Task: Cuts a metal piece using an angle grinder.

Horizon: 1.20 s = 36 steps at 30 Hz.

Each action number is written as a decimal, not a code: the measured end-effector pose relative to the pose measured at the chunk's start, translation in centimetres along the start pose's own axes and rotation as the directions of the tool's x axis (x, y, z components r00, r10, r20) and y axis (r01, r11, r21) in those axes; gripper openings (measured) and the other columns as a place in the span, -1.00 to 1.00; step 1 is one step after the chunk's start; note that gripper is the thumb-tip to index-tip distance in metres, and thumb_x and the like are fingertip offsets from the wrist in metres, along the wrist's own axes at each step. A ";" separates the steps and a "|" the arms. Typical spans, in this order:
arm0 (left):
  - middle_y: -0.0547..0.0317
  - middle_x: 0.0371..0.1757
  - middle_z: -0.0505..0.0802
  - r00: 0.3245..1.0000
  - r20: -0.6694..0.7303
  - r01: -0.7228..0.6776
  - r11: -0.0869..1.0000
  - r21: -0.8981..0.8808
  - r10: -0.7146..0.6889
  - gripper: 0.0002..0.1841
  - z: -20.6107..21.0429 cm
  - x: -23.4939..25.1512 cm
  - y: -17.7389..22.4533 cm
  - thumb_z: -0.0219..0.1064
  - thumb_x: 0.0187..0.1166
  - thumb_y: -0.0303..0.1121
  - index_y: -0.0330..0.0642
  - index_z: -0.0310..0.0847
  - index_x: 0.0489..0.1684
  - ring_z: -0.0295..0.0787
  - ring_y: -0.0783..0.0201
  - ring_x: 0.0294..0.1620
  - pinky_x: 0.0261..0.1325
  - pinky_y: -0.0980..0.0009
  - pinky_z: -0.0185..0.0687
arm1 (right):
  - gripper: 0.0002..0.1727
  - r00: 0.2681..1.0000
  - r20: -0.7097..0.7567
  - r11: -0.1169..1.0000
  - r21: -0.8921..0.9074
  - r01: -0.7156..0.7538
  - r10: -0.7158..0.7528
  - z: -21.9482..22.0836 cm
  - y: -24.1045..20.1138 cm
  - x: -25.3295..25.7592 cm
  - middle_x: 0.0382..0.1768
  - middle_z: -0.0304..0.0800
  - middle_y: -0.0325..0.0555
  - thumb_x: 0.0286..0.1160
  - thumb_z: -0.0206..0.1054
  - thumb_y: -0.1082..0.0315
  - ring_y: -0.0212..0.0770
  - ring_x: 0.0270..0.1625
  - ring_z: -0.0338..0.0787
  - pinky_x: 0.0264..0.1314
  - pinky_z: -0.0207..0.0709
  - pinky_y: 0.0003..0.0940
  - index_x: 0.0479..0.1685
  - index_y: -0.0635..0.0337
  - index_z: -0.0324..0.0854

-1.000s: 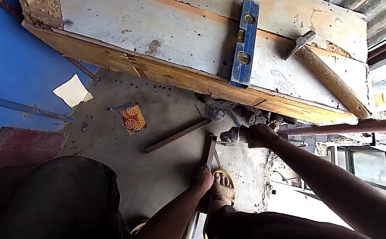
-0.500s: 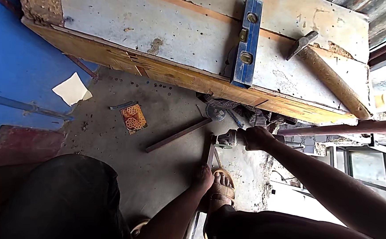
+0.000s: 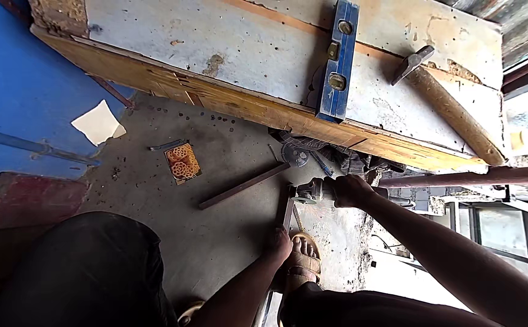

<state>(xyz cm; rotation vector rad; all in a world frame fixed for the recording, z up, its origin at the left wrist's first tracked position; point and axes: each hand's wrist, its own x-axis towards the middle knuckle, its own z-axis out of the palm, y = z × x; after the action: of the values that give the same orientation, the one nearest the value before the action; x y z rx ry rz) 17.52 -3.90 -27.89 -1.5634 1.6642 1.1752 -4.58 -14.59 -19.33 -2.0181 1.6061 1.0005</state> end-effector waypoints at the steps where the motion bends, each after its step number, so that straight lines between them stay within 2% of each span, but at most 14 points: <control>1: -0.24 0.49 0.67 1.000 -0.001 -0.001 1.000 0.003 0.001 -0.30 0.0 0.0 0.0 0.28 0.62 -0.12 -0.47 0.27 0.63 0.65 -0.07 0.52 0.50 0.01 0.58 | -0.20 1.000 0.003 1.000 -0.004 -0.004 0.004 -0.1 -0.1 0.0 -0.15 0.81 0.06 -0.01 0.67 0.05 0.13 -0.07 0.85 -0.09 0.66 0.17 0.41 -0.06 0.52; 7: -0.23 0.51 0.66 1.000 -0.002 0.016 1.000 -0.019 -0.016 -0.29 -0.1 -0.2 0.1 0.27 0.63 -0.16 -0.47 0.21 0.67 0.65 -0.04 0.52 0.50 0.04 0.58 | -0.31 0.999 -0.034 1.000 0.010 0.017 -0.016 0.0 -0.2 -0.1 -0.12 0.82 0.09 0.07 0.66 0.12 0.16 -0.03 0.84 -0.03 0.65 0.19 0.32 0.00 0.57; 12: -0.22 0.57 0.62 1.000 0.011 0.008 1.000 -0.021 -0.008 -0.29 0.0 -0.2 0.1 0.23 0.67 -0.15 -0.43 0.19 0.71 0.59 -0.04 0.58 0.54 0.03 0.53 | -0.28 0.999 -0.023 1.000 0.006 0.026 -0.026 0.1 -0.1 0.0 -0.04 0.83 0.11 0.13 0.63 0.10 0.19 0.05 0.84 0.05 0.65 0.21 0.42 -0.01 0.55; 17: -0.24 0.56 0.61 1.000 0.018 0.016 1.000 -0.012 -0.016 -0.27 -0.1 -0.2 0.3 0.26 0.65 -0.15 -0.47 0.16 0.71 0.60 -0.06 0.57 0.53 0.03 0.55 | -0.28 0.999 -0.036 1.000 0.010 0.013 -0.013 -0.9 -1.2 0.2 -0.18 0.81 0.08 0.06 0.63 0.13 0.17 -0.09 0.85 -0.10 0.66 0.19 0.37 -0.02 0.52; 19: -0.22 0.55 0.63 0.999 0.025 0.023 1.000 -0.002 -0.023 -0.27 -0.3 -0.3 0.3 0.25 0.65 -0.14 -0.45 0.18 0.71 0.62 -0.06 0.55 0.51 0.03 0.57 | -0.27 1.000 -0.026 0.999 0.039 0.014 -0.013 -1.4 -1.6 0.1 -0.13 0.81 0.10 0.12 0.65 0.15 0.18 -0.02 0.84 0.01 0.65 0.22 0.42 -0.02 0.52; 22: -0.21 0.54 0.65 0.999 0.031 0.028 1.000 0.010 -0.028 -0.30 -0.4 -0.4 0.3 0.25 0.66 -0.13 -0.42 0.21 0.70 0.64 -0.05 0.53 0.49 0.01 0.59 | -0.31 0.998 -0.058 1.000 0.005 0.013 -0.013 -1.1 -1.7 0.6 -0.22 0.81 0.04 0.01 0.64 0.14 0.14 -0.12 0.85 -0.13 0.65 0.17 0.29 -0.03 0.54; 26: -0.23 0.53 0.64 0.999 0.028 0.023 1.000 -0.021 -0.022 -0.29 -0.4 -0.3 0.3 0.25 0.66 -0.16 -0.45 0.18 0.70 0.63 -0.06 0.54 0.51 0.03 0.57 | -0.31 0.999 -0.054 1.000 0.007 0.009 -0.009 -1.2 -1.8 0.5 -0.19 0.81 0.03 0.04 0.63 0.14 0.13 -0.10 0.85 -0.12 0.66 0.16 0.31 -0.04 0.54; 28: -0.23 0.51 0.66 0.999 0.018 0.029 0.999 -0.028 -0.028 -0.29 -0.2 -0.2 0.3 0.26 0.65 -0.15 -0.45 0.19 0.68 0.65 -0.06 0.52 0.50 0.05 0.58 | -0.27 0.997 -0.072 0.999 0.017 0.030 -0.028 -0.7 -1.6 0.7 -0.13 0.81 0.09 0.07 0.63 0.15 0.16 -0.06 0.84 -0.06 0.65 0.18 0.40 -0.01 0.53; 30: -0.23 0.50 0.67 0.999 0.012 0.035 0.999 -0.026 -0.035 -0.28 -0.2 -0.1 0.3 0.27 0.64 -0.15 -0.45 0.18 0.69 0.65 -0.05 0.52 0.50 0.06 0.58 | -0.27 0.994 -0.100 0.999 0.011 0.038 -0.037 -0.4 -1.4 0.9 -0.14 0.81 0.10 0.03 0.63 0.14 0.16 -0.07 0.84 -0.08 0.65 0.18 0.37 -0.02 0.54; 33: -0.24 0.54 0.63 0.999 0.017 0.035 0.999 -0.033 -0.035 -0.24 -0.1 0.0 0.4 0.28 0.64 -0.16 -0.45 0.12 0.74 0.62 -0.05 0.55 0.54 0.06 0.54 | -0.29 0.999 -0.041 0.999 0.047 0.013 -0.011 -1.2 -1.6 0.5 -0.08 0.82 0.08 0.11 0.63 0.16 0.17 0.01 0.84 0.02 0.64 0.20 0.41 -0.04 0.53; 36: -0.22 0.52 0.65 0.999 0.015 0.040 0.999 -0.007 -0.040 -0.26 -0.3 -0.2 0.5 0.27 0.63 -0.13 -0.44 0.16 0.71 0.64 -0.04 0.53 0.51 0.04 0.56 | -0.32 0.998 -0.055 1.000 0.007 0.015 -0.015 -1.2 -1.9 0.6 -0.17 0.80 0.07 0.07 0.63 0.15 0.16 -0.09 0.84 -0.12 0.66 0.17 0.32 -0.02 0.52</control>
<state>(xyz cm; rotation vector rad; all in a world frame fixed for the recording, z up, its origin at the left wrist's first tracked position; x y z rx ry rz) 17.14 -4.14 -27.50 -1.5822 1.6132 1.1709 -2.40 -15.31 -19.18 -2.0662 1.6175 0.9403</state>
